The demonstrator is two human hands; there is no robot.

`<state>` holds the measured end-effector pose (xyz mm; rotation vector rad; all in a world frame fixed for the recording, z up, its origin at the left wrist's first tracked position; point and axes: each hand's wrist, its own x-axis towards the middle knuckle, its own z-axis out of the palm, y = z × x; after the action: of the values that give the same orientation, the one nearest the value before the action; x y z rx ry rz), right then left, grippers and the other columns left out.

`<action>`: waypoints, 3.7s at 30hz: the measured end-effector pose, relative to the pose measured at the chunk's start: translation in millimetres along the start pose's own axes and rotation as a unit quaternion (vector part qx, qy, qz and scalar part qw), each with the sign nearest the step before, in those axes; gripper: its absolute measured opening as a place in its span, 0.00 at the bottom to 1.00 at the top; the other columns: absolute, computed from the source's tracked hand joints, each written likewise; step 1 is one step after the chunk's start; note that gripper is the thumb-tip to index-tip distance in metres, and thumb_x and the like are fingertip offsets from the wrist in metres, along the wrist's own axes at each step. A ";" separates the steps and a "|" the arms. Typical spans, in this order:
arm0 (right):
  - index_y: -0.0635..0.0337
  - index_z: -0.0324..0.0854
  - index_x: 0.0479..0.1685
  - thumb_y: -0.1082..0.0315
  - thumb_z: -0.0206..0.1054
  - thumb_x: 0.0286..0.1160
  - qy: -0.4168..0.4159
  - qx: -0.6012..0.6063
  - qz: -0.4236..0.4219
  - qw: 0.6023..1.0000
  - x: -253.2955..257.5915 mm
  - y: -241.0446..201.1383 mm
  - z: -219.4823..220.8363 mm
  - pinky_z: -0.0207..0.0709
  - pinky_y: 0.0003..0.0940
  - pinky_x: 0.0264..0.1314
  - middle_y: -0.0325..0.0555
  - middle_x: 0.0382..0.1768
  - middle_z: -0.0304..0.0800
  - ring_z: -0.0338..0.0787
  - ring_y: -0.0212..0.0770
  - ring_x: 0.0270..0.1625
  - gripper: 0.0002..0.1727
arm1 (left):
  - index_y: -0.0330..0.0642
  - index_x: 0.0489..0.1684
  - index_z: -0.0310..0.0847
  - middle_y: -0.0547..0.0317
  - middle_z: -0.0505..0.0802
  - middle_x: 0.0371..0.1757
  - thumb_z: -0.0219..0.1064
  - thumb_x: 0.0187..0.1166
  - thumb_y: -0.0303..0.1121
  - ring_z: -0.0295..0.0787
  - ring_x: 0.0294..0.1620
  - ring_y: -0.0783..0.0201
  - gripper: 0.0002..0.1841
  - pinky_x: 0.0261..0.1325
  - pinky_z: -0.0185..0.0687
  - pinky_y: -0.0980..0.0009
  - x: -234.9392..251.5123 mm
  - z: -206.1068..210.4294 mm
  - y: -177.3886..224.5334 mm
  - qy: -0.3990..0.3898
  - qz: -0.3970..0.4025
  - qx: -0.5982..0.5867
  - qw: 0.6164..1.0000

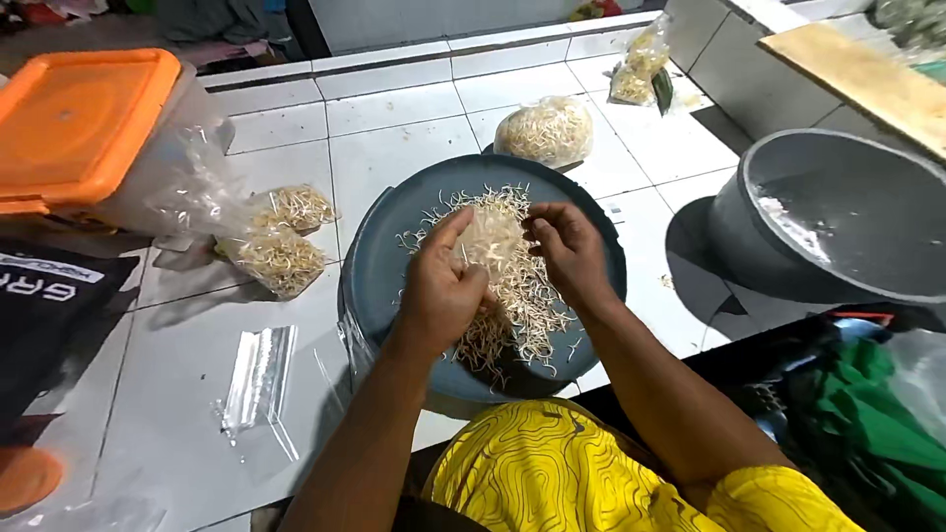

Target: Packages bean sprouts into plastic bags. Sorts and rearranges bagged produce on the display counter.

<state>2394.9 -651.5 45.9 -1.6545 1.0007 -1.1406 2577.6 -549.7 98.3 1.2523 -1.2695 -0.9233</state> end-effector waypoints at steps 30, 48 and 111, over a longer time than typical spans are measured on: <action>0.60 0.92 0.42 0.66 0.72 0.76 -0.089 -0.130 -0.323 0.933 15.1 -67.7 -17.0 0.91 0.40 0.55 0.47 0.51 0.94 0.93 0.39 0.53 0.07 | 0.35 0.81 0.71 0.48 0.84 0.75 0.57 0.73 0.13 0.86 0.25 0.64 0.31 0.23 0.86 0.70 9.2 -16.4 42.7 0.012 0.040 -0.073 0.996; 0.53 0.89 0.45 0.45 0.65 0.81 -0.283 -0.279 0.090 0.913 -91.5 87.7 -53.6 0.87 0.50 0.48 0.42 0.35 0.91 0.91 0.42 0.38 0.21 | 0.36 0.64 0.71 0.56 0.87 0.37 0.59 0.79 0.19 0.88 0.30 0.62 0.16 0.38 0.92 0.65 149.1 -137.5 58.8 0.234 0.109 -0.065 0.964; 0.56 0.84 0.45 0.63 0.73 0.75 -0.188 0.005 -0.107 0.976 -113.8 3.2 57.5 0.92 0.35 0.47 0.38 0.41 0.93 0.93 0.34 0.43 0.08 | 0.30 0.68 0.66 0.49 0.87 0.55 0.73 0.77 0.55 0.91 0.43 0.63 0.37 0.42 0.93 0.65 -139.0 -24.4 -84.1 0.005 0.024 -0.050 0.998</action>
<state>2420.1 -534.7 1.5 -1.9139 0.5870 -0.9155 2595.6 -422.4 -3.9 1.1414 -1.2261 -0.9334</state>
